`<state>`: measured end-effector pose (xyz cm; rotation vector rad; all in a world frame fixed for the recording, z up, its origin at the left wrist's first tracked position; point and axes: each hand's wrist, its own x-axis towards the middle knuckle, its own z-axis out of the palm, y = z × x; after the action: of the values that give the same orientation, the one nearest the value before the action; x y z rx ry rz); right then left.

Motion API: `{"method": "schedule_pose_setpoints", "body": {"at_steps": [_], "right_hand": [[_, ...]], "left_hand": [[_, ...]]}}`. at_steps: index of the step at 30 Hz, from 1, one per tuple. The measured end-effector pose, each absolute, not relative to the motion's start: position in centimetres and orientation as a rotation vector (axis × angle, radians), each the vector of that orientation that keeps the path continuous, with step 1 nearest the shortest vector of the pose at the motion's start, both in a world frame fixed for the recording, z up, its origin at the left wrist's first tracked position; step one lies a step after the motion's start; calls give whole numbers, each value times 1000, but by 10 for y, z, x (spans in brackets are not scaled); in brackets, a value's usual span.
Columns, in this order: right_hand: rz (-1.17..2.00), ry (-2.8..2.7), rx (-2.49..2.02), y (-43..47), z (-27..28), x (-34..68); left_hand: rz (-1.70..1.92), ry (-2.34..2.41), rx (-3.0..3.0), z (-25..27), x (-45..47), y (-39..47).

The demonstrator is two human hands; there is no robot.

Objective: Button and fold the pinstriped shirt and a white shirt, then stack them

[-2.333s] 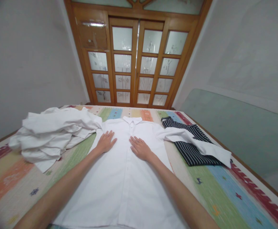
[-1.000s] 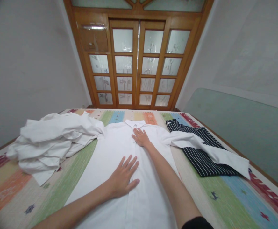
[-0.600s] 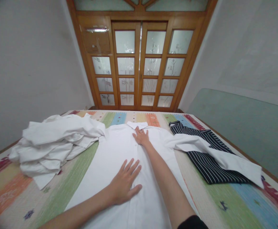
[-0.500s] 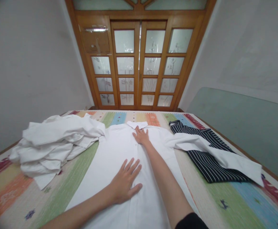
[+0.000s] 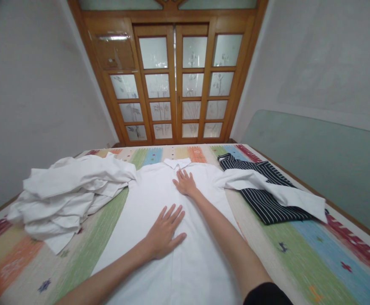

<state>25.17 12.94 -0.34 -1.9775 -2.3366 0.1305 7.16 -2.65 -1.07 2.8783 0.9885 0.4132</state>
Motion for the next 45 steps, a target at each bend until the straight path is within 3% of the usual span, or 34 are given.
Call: {"method": "schedule_pose_setpoints", "body": {"at_steps": [16,26,35,42,45], "right_hand": [[8,-2548,-1620,21,-10,277],[51,-2647,-1347,-47,1,277],[396,-2815,-938,-120,20,270],[985,-2729,-575,-136,51,262],[1011,-2506,-786,-109,65,263]], "left_hand": [[547,1298,2760,-26,71,-15],[379,1269,2761,-8,62,-7],[345,1182,2773,-4,59,2],[440,1147,2660,6,64,15],[545,1126,2617,7,68,20]]}}
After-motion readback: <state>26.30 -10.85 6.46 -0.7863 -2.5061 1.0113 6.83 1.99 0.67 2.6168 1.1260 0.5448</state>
